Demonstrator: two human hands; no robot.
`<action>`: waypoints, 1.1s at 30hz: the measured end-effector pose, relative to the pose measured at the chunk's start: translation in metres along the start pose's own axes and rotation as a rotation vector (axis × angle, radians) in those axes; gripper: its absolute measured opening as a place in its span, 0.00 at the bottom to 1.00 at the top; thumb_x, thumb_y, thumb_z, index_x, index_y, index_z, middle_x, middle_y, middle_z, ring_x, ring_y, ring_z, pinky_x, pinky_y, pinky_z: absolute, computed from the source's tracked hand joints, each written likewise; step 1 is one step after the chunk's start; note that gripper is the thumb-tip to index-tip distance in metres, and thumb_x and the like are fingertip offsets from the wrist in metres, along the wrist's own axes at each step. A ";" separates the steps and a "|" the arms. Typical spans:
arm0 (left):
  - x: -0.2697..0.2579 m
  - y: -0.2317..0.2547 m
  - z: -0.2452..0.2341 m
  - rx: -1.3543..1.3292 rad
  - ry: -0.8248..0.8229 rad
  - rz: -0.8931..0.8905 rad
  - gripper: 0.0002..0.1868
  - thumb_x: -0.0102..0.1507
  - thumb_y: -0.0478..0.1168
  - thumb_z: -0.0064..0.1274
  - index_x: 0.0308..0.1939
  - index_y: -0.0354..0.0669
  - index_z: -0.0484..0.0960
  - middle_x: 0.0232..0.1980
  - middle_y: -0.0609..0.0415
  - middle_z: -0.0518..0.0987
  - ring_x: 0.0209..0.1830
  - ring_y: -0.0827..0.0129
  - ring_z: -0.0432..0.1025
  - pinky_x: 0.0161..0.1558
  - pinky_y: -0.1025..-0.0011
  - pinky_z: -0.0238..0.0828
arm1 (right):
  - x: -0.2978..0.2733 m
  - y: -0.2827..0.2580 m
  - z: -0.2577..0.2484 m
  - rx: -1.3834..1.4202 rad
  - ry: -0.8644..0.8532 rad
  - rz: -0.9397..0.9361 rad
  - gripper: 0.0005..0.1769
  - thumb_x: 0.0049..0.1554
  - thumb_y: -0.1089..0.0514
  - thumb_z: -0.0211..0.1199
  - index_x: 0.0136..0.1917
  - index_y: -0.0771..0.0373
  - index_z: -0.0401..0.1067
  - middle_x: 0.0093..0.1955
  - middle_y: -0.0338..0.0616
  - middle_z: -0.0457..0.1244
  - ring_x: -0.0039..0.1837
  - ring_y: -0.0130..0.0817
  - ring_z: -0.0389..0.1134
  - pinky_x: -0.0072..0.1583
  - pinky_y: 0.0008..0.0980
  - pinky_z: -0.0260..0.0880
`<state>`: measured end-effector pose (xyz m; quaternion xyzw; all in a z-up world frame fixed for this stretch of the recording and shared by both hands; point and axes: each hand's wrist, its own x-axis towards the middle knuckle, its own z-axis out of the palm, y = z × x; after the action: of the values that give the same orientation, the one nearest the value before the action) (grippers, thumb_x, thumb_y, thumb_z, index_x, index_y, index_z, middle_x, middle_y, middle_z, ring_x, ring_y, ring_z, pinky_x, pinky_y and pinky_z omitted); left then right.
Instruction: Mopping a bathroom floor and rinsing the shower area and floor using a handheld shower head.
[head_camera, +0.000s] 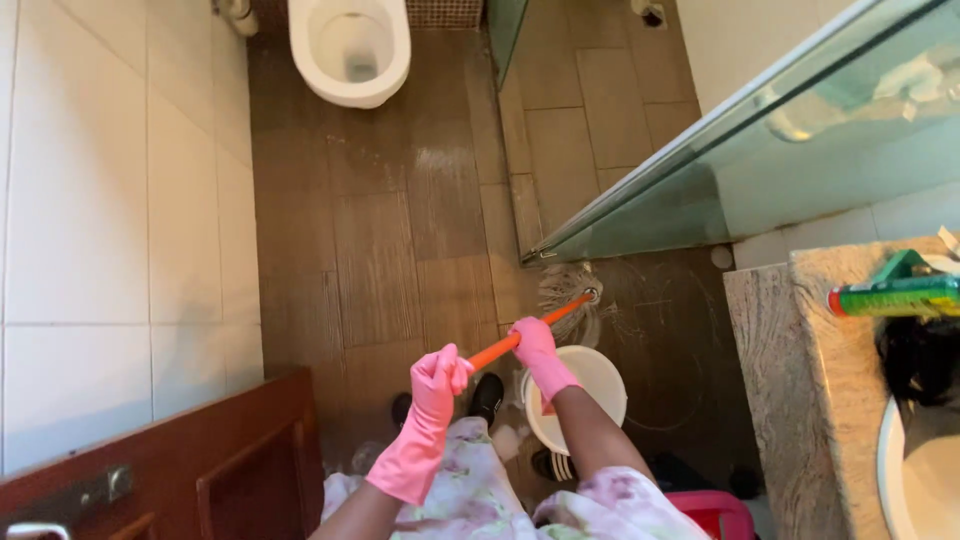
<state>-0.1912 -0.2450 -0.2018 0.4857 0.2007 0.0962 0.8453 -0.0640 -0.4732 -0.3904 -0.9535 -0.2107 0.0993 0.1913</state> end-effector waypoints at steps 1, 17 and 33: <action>-0.007 0.022 0.009 0.004 -0.059 -0.004 0.28 0.71 0.42 0.45 0.15 0.43 0.71 0.15 0.59 0.69 0.16 0.74 0.64 0.30 0.70 0.69 | -0.007 -0.013 -0.022 0.011 0.004 0.020 0.05 0.45 0.56 0.70 0.35 0.56 0.76 0.39 0.47 0.67 0.47 0.52 0.68 0.50 0.48 0.70; -0.042 0.195 0.083 0.517 -0.567 -0.084 0.26 0.67 0.39 0.51 0.12 0.38 0.70 0.12 0.61 0.67 0.13 0.80 0.57 0.17 0.73 0.52 | -0.027 -0.137 0.012 1.765 0.097 0.703 0.08 0.52 0.64 0.59 0.30 0.65 0.69 0.33 0.42 0.63 0.39 0.35 0.67 0.44 0.35 0.71; -0.068 0.109 0.116 0.417 -0.494 0.013 0.21 0.68 0.37 0.47 0.19 0.38 0.73 0.14 0.61 0.67 0.14 0.79 0.59 0.21 0.74 0.55 | -0.076 -0.014 -0.043 0.450 -0.128 -0.267 0.06 0.41 0.54 0.66 0.31 0.56 0.74 0.32 0.49 0.66 0.37 0.53 0.68 0.39 0.45 0.67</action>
<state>-0.1984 -0.3044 -0.0398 0.6584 0.0019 -0.0623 0.7500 -0.1248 -0.5088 -0.3377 -0.8426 -0.3190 0.1774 0.3960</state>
